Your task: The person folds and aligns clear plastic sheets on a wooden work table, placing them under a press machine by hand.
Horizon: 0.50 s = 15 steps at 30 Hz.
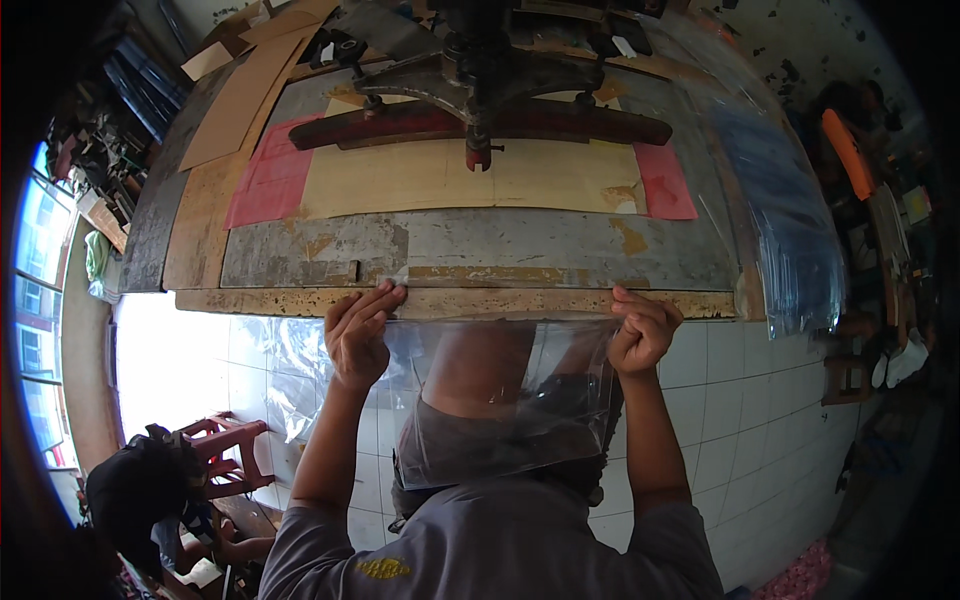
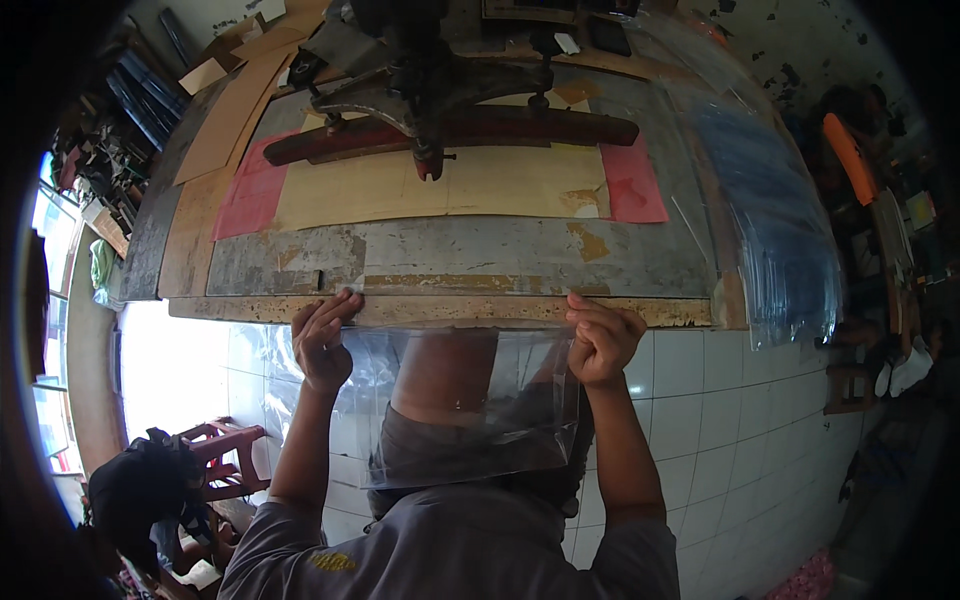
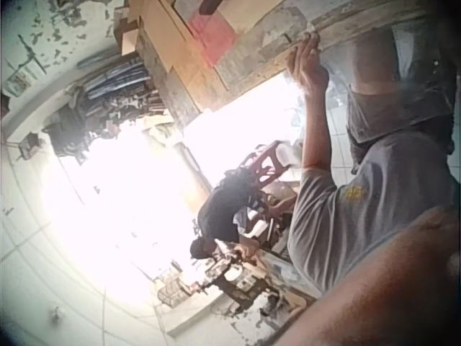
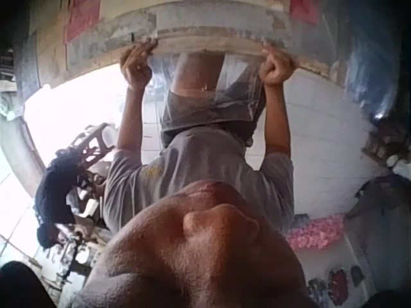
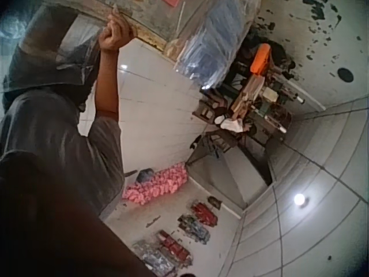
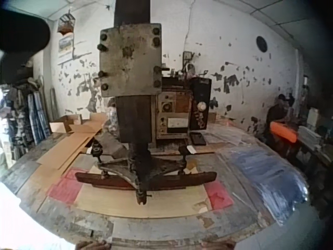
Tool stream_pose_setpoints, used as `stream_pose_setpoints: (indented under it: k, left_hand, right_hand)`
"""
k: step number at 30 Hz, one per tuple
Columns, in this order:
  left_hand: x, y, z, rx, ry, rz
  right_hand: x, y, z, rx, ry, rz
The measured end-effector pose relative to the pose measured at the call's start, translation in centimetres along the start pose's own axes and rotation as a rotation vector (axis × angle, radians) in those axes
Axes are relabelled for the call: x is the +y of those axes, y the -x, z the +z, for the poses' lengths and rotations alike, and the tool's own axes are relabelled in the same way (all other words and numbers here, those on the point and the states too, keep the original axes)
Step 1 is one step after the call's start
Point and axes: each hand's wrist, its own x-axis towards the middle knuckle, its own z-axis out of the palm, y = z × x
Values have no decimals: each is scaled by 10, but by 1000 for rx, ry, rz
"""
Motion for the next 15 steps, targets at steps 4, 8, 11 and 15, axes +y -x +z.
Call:
stream_pose_setpoints:
  k: [4, 8, 11, 15]
  left_hand:
    - [5, -10, -20, 16, 174, -57]
    - [37, -46, -62, -7, 320, -633]
    - [23, -72, -72, -144, 500, -801]
    - [-13, -99, -57, -233, 489, -799]
  right_hand:
    - [-7, -22, -22, -1, -267, 94]
    - [-38, -75, -50, -67, -578, 632]
    - [-33, -112, -48, -250, -533, 792]
    - [-3, -134, -8, -276, -384, 640]
